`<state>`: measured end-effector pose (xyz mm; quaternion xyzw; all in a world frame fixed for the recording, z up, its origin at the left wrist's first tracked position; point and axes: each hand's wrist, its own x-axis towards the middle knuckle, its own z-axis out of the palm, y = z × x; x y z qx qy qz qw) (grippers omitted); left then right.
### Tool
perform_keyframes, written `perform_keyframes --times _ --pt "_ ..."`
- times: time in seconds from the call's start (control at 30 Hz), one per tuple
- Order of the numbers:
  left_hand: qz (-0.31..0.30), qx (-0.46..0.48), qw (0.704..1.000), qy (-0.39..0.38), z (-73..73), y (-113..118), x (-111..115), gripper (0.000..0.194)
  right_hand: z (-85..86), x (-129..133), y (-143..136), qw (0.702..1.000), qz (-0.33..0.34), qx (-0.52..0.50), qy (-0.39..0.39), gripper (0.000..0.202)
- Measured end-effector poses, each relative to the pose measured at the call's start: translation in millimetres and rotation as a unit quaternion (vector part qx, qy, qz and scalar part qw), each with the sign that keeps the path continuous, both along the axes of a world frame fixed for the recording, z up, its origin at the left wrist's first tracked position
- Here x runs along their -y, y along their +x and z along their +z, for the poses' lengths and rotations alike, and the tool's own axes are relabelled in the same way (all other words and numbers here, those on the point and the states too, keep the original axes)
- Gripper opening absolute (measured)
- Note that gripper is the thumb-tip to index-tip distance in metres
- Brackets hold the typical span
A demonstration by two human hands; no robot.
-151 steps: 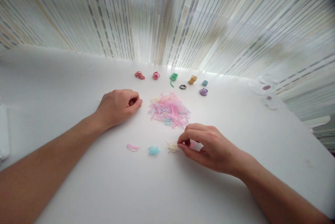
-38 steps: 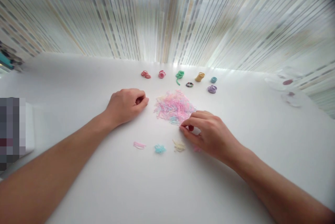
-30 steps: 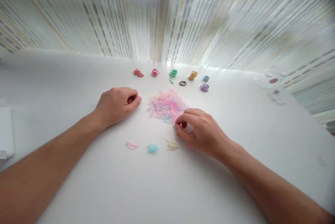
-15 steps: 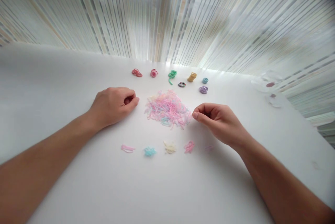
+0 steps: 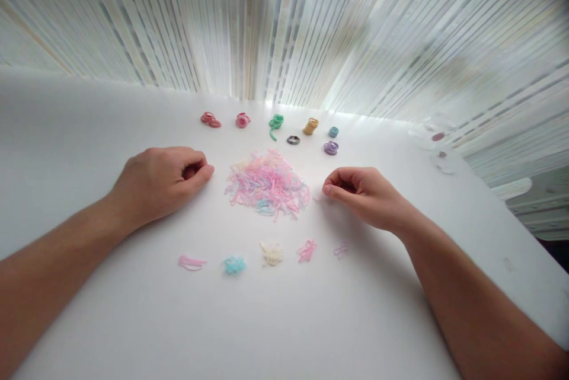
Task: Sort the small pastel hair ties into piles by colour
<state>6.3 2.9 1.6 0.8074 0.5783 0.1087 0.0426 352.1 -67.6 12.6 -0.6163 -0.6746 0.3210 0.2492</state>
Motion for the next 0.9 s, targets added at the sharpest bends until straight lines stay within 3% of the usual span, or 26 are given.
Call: perform_keyframes --times 0.27,0.57,0.9 --pt "0.007 -0.003 1.000 -0.006 1.1 -2 0 0.034 -1.8 -5 18 0.999 -0.009 0.037 -0.014 0.019" --pt "0.006 -0.005 1.000 -0.008 -1.9 -5 -3 0.035 -15.7 -5 5 0.990 0.037 0.034 0.128 0.025" --pt "0.002 -0.011 1.000 -0.003 0.5 -4 -3 0.035 -16.9 -6 4 0.986 0.074 0.051 0.138 0.013"
